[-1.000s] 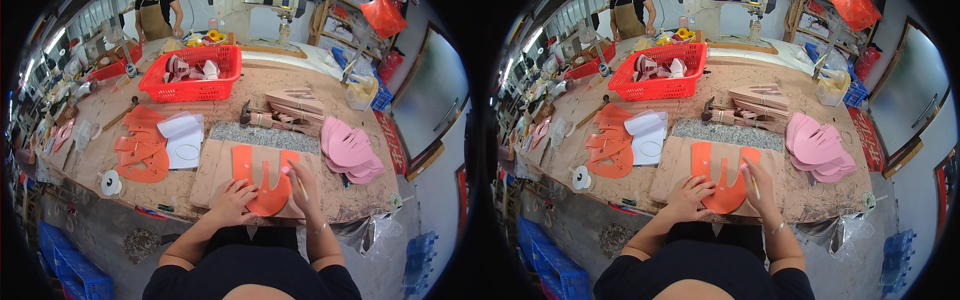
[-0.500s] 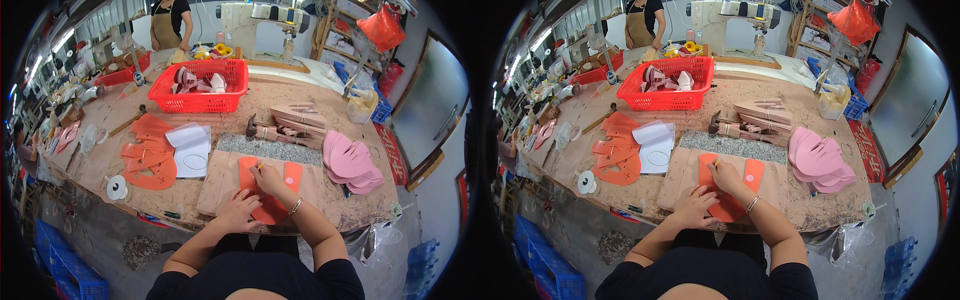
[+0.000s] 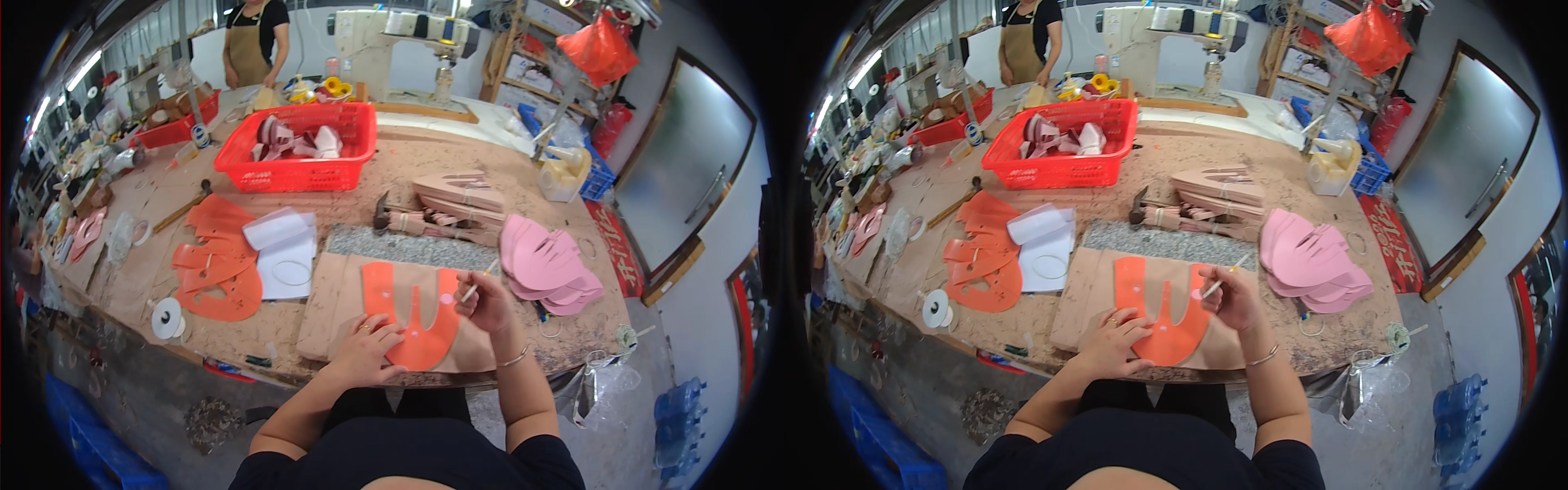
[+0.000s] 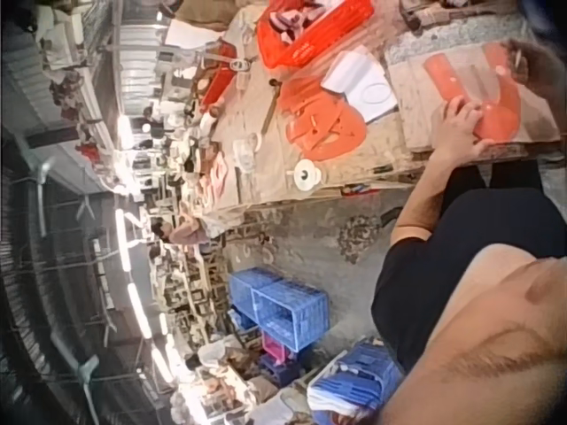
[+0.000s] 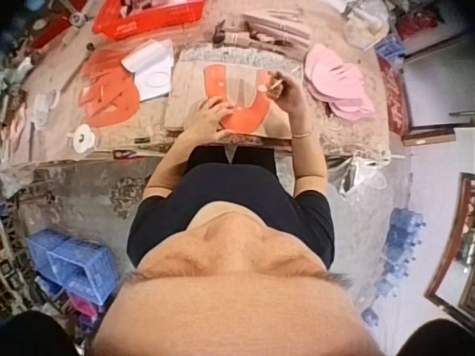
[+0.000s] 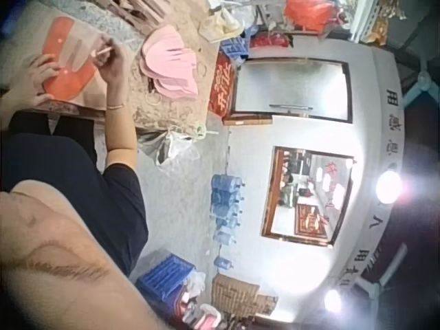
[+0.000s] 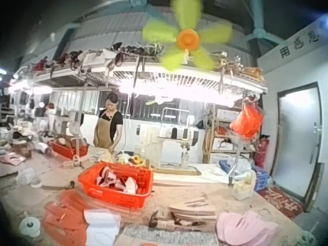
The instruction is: The person marks pink fabric pieces using an orange template and a white marking tool. They repeatedly align the template, mark the fabric, then remove and reposition the template. The person also handles a bundle of fabric pieces and a rubber band.
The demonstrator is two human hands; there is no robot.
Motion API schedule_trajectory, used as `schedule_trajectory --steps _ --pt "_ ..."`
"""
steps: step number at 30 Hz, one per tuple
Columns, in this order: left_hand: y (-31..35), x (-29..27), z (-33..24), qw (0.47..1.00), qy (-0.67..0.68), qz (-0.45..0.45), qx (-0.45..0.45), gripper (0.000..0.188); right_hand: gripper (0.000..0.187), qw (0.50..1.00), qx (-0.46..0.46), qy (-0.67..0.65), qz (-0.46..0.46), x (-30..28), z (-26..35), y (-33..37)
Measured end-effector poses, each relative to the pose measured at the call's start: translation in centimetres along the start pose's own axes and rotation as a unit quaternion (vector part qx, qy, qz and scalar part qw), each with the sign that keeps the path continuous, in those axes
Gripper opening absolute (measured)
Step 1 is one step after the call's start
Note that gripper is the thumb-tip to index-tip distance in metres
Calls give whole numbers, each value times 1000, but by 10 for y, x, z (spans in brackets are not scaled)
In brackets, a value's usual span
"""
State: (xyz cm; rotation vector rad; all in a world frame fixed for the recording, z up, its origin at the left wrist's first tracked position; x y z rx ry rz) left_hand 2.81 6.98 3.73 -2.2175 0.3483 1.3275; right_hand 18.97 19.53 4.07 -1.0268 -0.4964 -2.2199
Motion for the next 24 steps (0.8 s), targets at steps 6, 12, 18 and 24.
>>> schedule_trajectory --steps 6,12,18,24 --pt "1 0 1 1000 5 1 -12 58 31 944 -34 -299 133 61 -20 27" --pt "1 -1 2 1000 3 -1 -12 58 28 929 -38 -354 101 66 -28 27" --pt "3 1 1 1000 11 -1 -7 57 20 930 -177 193 -258 -33 13 25" --pt "0 0 0 1000 2 6 -8 57 27 745 -117 576 -315 -50 24 10"
Point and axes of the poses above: each hand's wrist, its own y-axis away from the middle knuckle, its own x-axis out of the palm, z = x × y, the point moved 9 cm from there along -y, towards the middle knuckle, and after that the axes turned 2 degrees about x, right-handed, at the moved point
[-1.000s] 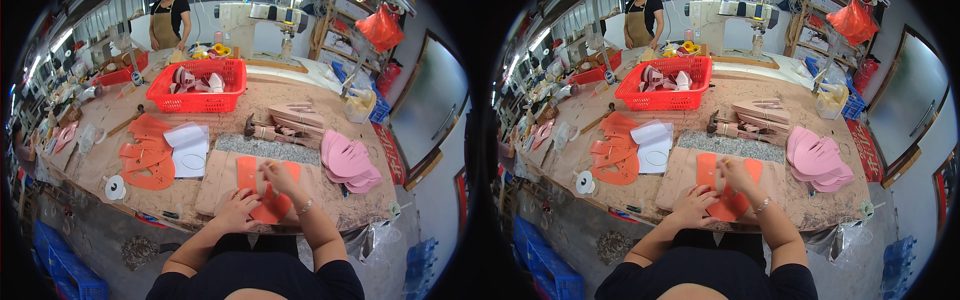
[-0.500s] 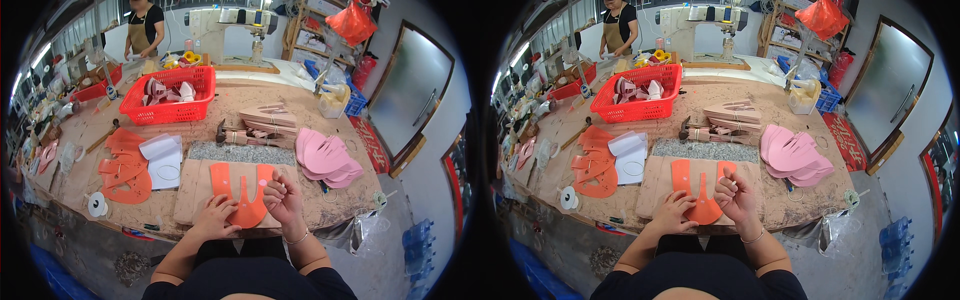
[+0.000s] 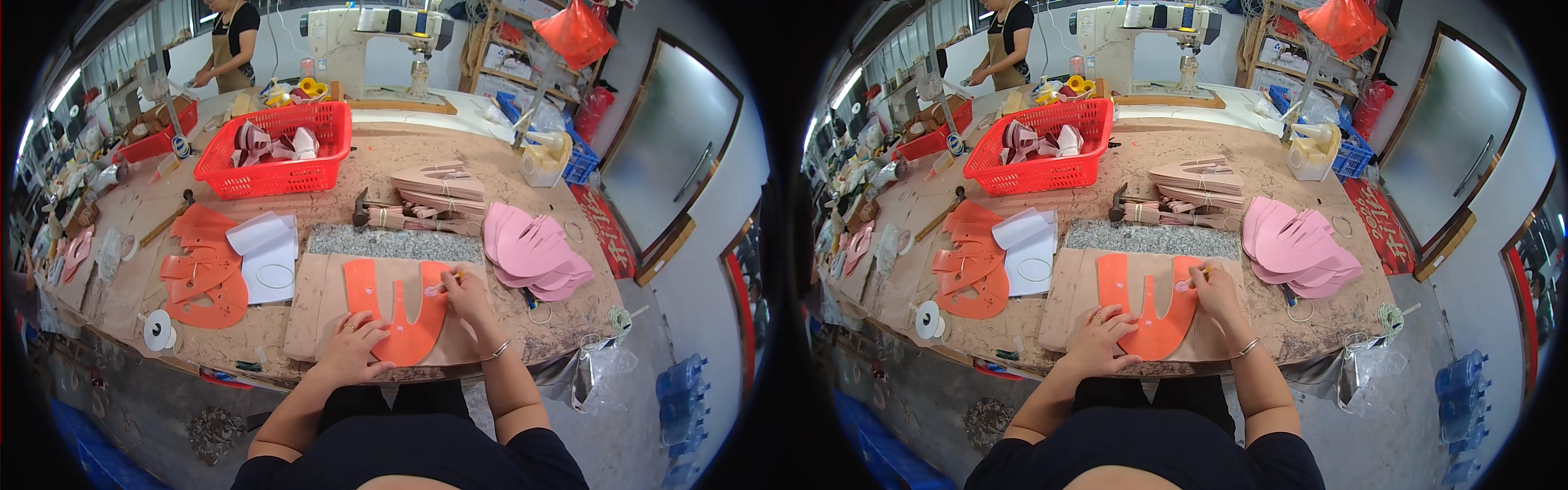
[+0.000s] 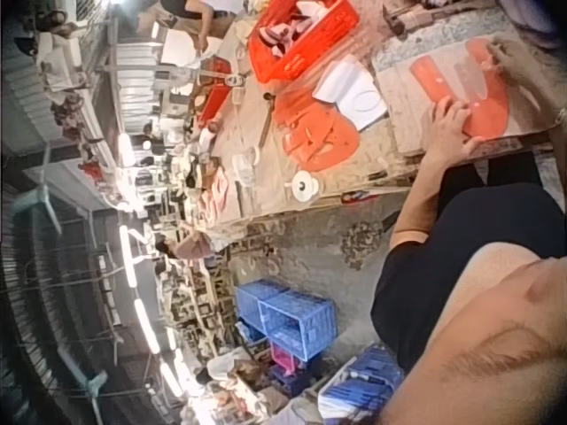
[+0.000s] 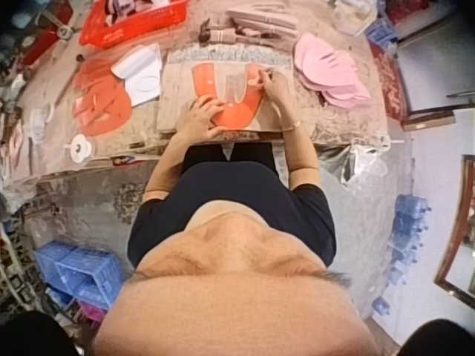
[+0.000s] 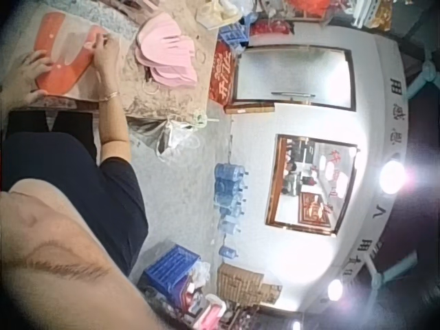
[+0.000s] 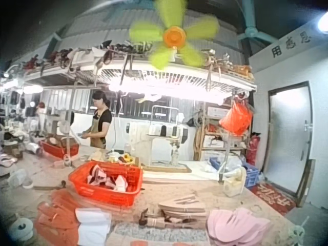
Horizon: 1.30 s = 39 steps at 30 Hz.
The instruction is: The person marks pink fabric pieces using an orange template and a white marking tool. They repeatedly align the template, mark the fabric, then remove and reposition the template. The person also handles a bundle of fabric pieces and a rubber band.
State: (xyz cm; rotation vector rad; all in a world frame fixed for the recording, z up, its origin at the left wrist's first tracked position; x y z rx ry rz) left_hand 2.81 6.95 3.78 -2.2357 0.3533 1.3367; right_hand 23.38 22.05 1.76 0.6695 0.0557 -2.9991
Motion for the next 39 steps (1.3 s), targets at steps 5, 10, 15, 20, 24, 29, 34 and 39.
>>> schedule_trajectory --steps 5,10,15,20,24,29,34,39 --pt "1 3 3 1000 -24 1 0 59 28 997 -66 42 24 11 35 8" --pt "0 2 2 1000 -18 2 0 60 26 946 -215 237 -49 7 63 20" --pt "0 0 0 1000 -24 3 7 59 20 992 -113 48 23 15 47 12" --pt "23 -10 0 990 16 -120 69 33 14 954 -253 -15 -159 -30 68 50" --pt "62 -56 64 925 143 -309 -168 16 6 920 -377 75 -73 -10 76 110" --pt "93 -105 102 738 344 -564 -136 14 15 870 -453 177 82 45 72 145" --pt "107 -108 93 720 317 -607 -116 14 21 909 -364 168 115 42 56 131" --pt "99 -104 44 812 99 -576 10 14 33 971 -142 -191 -16 -6 30 91"
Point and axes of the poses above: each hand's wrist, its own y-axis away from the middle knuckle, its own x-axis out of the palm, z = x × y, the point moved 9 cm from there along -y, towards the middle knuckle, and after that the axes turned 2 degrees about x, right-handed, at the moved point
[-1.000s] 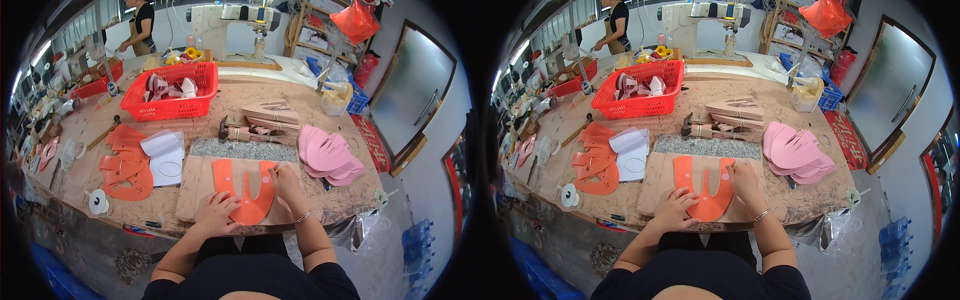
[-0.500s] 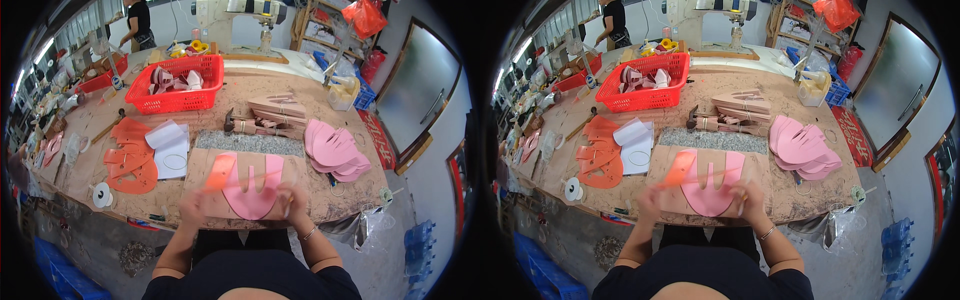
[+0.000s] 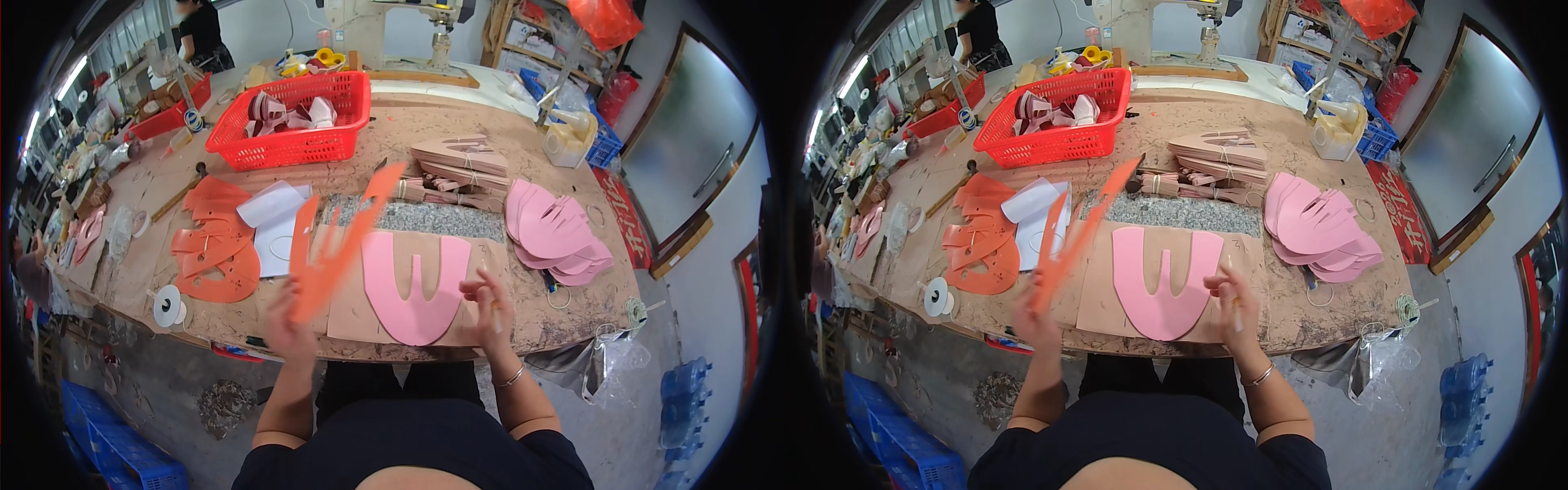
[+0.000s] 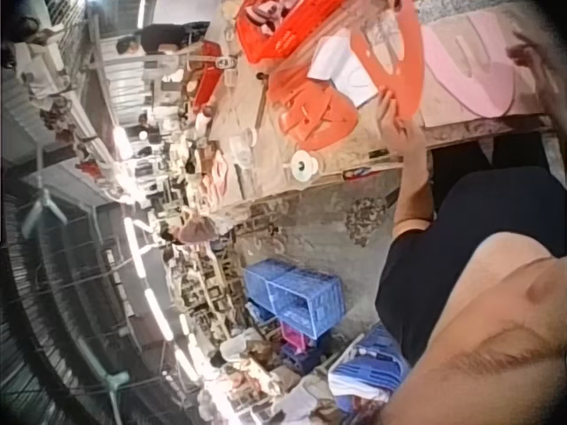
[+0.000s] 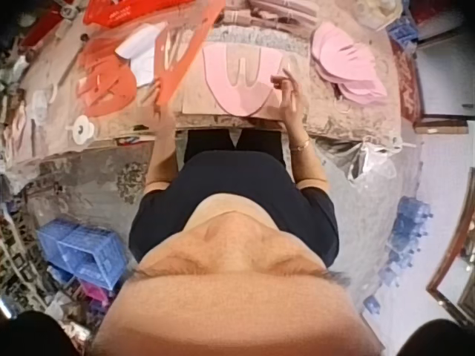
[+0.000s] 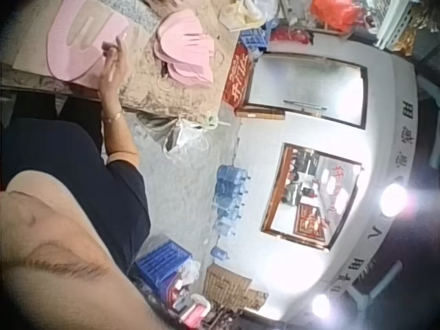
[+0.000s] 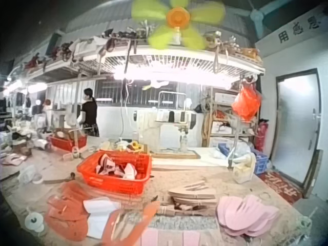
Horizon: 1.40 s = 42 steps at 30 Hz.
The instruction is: The person marks pink fabric pieces using an orange template and a white marking tool. They repeatedly align the template, mark the fabric, then remove and reposition the template. The person also handles a bundle of fabric pieces and a rubber band.
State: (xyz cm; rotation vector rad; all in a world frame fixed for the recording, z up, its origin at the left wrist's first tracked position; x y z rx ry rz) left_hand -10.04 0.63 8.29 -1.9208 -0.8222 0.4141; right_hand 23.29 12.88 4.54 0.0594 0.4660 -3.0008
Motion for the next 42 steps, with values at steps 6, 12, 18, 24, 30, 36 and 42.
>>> schedule_trajectory --steps 6,12,18,24,30,36,42 --pt "69 102 -32 923 -43 380 47 28 46 996 51 71 -29 2 -24 -8" --pt "72 118 -36 855 -115 504 29 54 54 973 51 227 0 8 -21 -5" --pt "78 127 -28 834 -124 538 5 62 55 968 -11 250 -16 8 -12 0" --pt "79 133 -26 816 -129 563 1 60 58 966 -22 259 -4 12 -9 2" --pt "77 134 -26 820 -122 559 -11 59 59 967 -9 256 -3 9 -10 2" --pt "78 135 -24 815 -132 564 -17 59 59 962 -9 274 -2 8 -11 2" --pt "80 135 -25 820 -139 555 -17 58 31 984 -70 160 -33 13 23 -4"
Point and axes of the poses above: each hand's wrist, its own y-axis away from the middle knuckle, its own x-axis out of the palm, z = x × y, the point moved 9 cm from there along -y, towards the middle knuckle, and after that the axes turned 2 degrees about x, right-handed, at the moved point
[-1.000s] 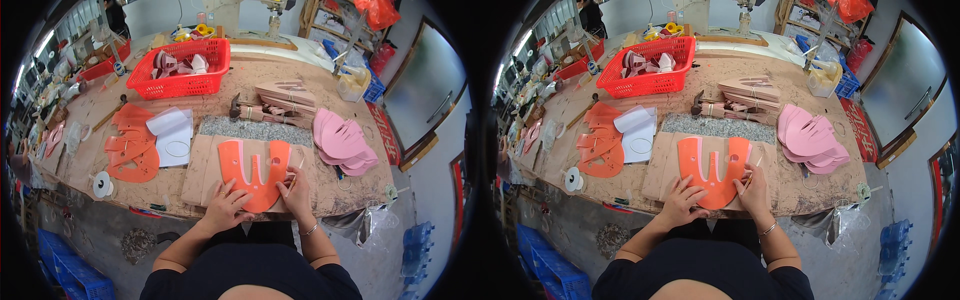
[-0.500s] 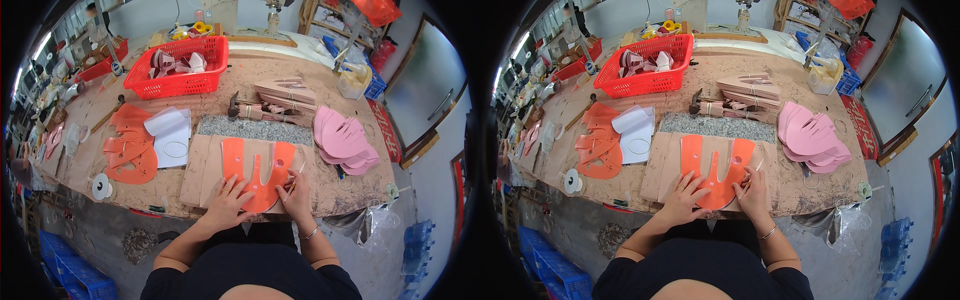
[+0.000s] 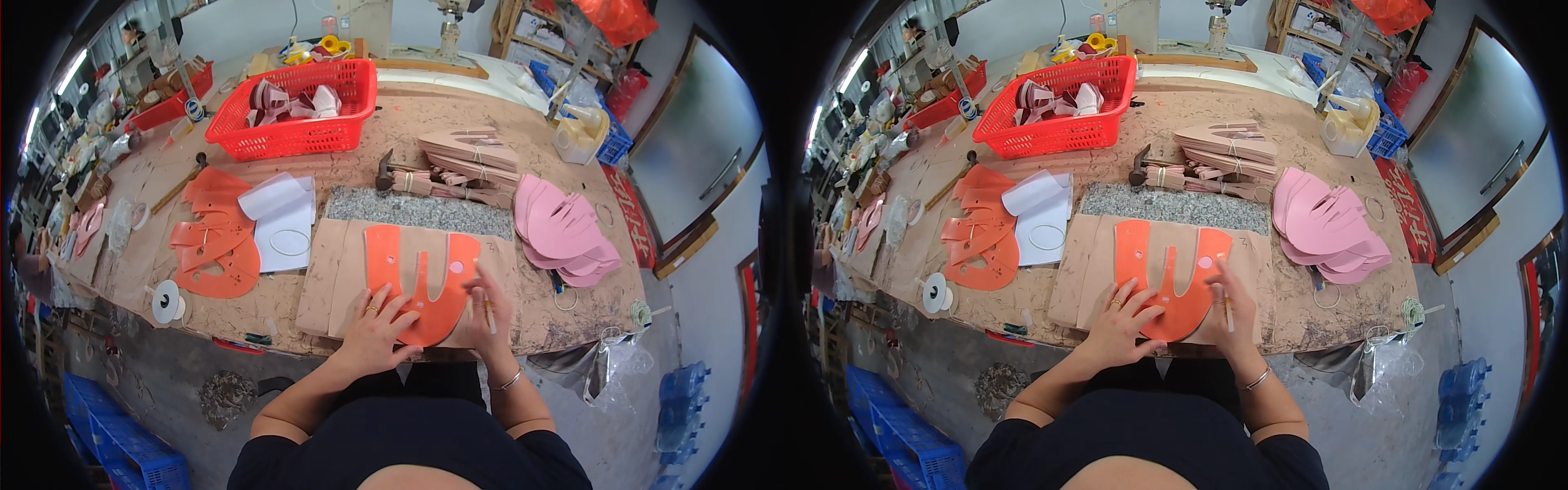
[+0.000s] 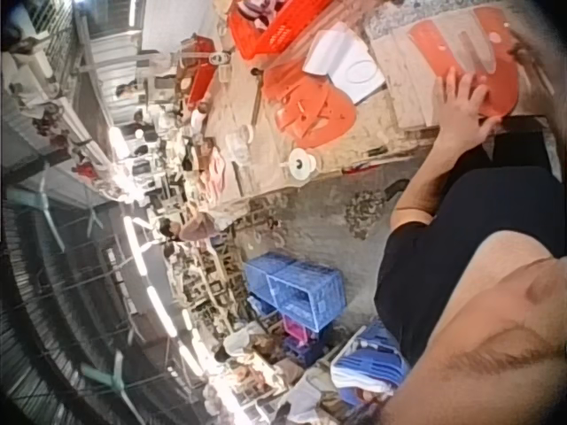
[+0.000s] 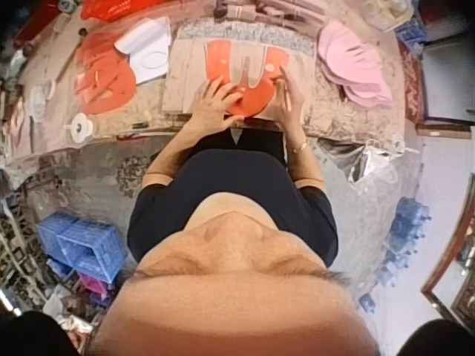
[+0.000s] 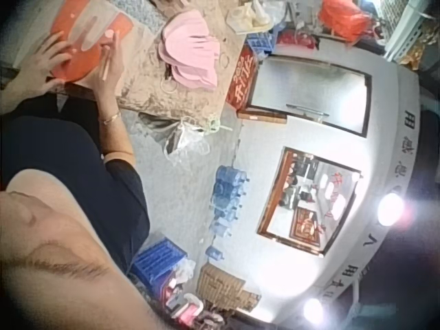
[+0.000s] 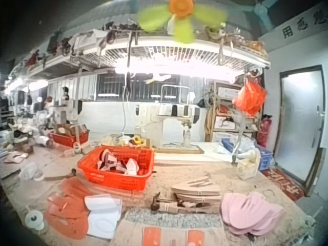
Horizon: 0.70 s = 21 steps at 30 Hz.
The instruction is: The person marks pink fabric pieces using an orange template and a white marking tool. They repeatedly align the template, mark the fabric, then remove and reposition the template. The person also handles a bundle of fabric pieces and a rubber band.
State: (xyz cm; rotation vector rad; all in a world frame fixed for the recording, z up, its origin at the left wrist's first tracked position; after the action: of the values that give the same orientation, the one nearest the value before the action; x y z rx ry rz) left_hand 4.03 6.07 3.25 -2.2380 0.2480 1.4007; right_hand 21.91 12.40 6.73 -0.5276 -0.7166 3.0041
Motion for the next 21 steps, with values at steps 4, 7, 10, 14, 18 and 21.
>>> schedule_trajectory --steps 4,7,10,14,18,21 --pt "-2 -1 -3 1000 0 -2 0 58 23 993 34 -8 109 32 -3 3" --pt "-2 -2 -3 1000 -9 1 -6 58 26 990 57 49 116 41 -5 5" --pt "-1 0 -2 1000 -12 -4 -3 58 25 985 74 80 132 47 -5 4" --pt "-3 -1 -1 1000 -14 0 -3 59 24 988 23 66 134 54 1 3" --pt "-3 -1 -1 1000 -13 -5 -1 59 21 984 27 67 161 59 1 3" --pt "-3 0 -1 1000 -12 -6 -1 60 20 984 -4 96 151 58 9 2"
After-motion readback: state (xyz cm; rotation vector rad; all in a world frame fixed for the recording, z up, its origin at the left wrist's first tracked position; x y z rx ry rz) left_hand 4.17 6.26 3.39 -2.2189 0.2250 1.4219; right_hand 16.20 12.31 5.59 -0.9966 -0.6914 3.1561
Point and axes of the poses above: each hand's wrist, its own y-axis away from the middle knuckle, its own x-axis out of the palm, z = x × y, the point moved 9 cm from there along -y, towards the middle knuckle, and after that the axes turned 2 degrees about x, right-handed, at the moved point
